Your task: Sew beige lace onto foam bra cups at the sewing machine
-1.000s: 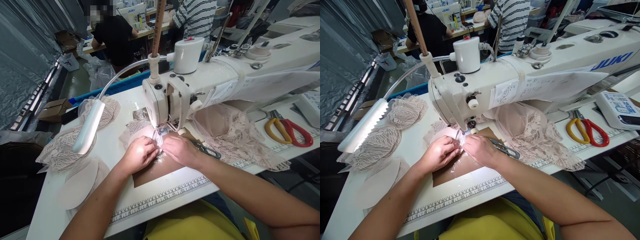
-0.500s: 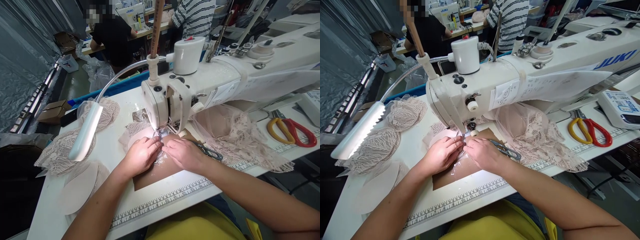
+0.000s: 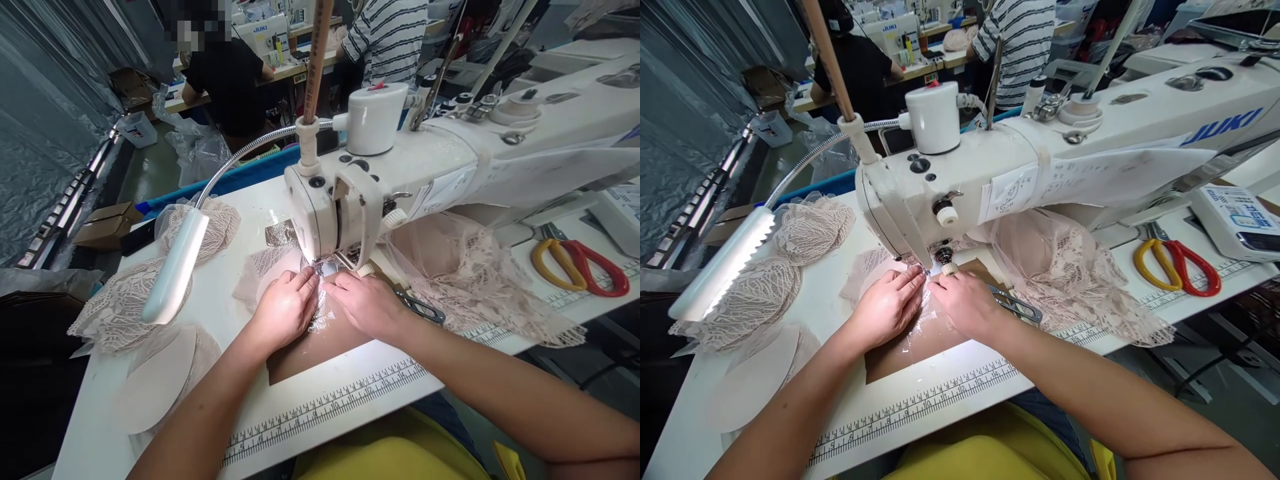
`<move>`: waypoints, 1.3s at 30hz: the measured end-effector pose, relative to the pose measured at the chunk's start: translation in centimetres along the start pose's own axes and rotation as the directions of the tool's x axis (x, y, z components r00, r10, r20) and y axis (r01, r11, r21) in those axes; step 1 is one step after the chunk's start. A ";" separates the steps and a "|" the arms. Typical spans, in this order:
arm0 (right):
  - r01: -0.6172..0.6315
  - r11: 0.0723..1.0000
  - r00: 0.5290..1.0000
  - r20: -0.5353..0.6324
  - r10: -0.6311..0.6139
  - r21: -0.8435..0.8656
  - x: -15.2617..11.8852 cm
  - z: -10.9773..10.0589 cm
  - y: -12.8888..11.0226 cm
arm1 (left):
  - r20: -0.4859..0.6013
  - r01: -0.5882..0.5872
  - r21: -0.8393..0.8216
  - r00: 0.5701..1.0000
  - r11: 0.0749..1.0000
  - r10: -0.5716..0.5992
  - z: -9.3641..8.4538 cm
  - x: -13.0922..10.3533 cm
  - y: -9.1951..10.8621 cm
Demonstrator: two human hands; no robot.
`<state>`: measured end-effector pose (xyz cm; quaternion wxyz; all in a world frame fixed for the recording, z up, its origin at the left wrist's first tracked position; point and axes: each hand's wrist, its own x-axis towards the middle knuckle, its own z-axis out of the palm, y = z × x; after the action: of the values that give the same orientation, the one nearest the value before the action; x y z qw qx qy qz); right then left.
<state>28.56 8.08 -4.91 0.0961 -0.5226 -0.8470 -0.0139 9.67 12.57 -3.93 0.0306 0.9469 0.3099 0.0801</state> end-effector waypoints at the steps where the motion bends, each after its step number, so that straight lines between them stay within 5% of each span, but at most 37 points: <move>1: -0.017 1.000 1.000 -0.004 0.017 0.003 0.1 0.0 0.0 | -0.006 0.007 0.004 1.000 1.000 -0.007 0.0 0.0 0.0; 8: -0.071 0.997 0.995 -0.062 0.073 0.039 0.1 0.0 0.2 | -0.067 0.022 0.002 0.998 1.000 -0.022 -0.4 -0.8 -0.2; 17: 0.064 0.996 0.998 0.015 -0.065 0.060 -0.2 -0.2 0.3 | -0.119 -0.210 -0.056 0.972 0.976 0.203 0.3 -1.0 -0.9; 39: -0.075 0.997 0.997 0.017 0.074 0.030 0.4 -0.4 0.1 | -0.070 -0.016 -0.024 0.997 1.000 0.015 0.5 -0.2 -0.3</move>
<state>28.56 8.45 -4.42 0.0977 -0.5524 -0.8278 0.0069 9.47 12.71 -4.51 0.0310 0.9455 0.3024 0.1170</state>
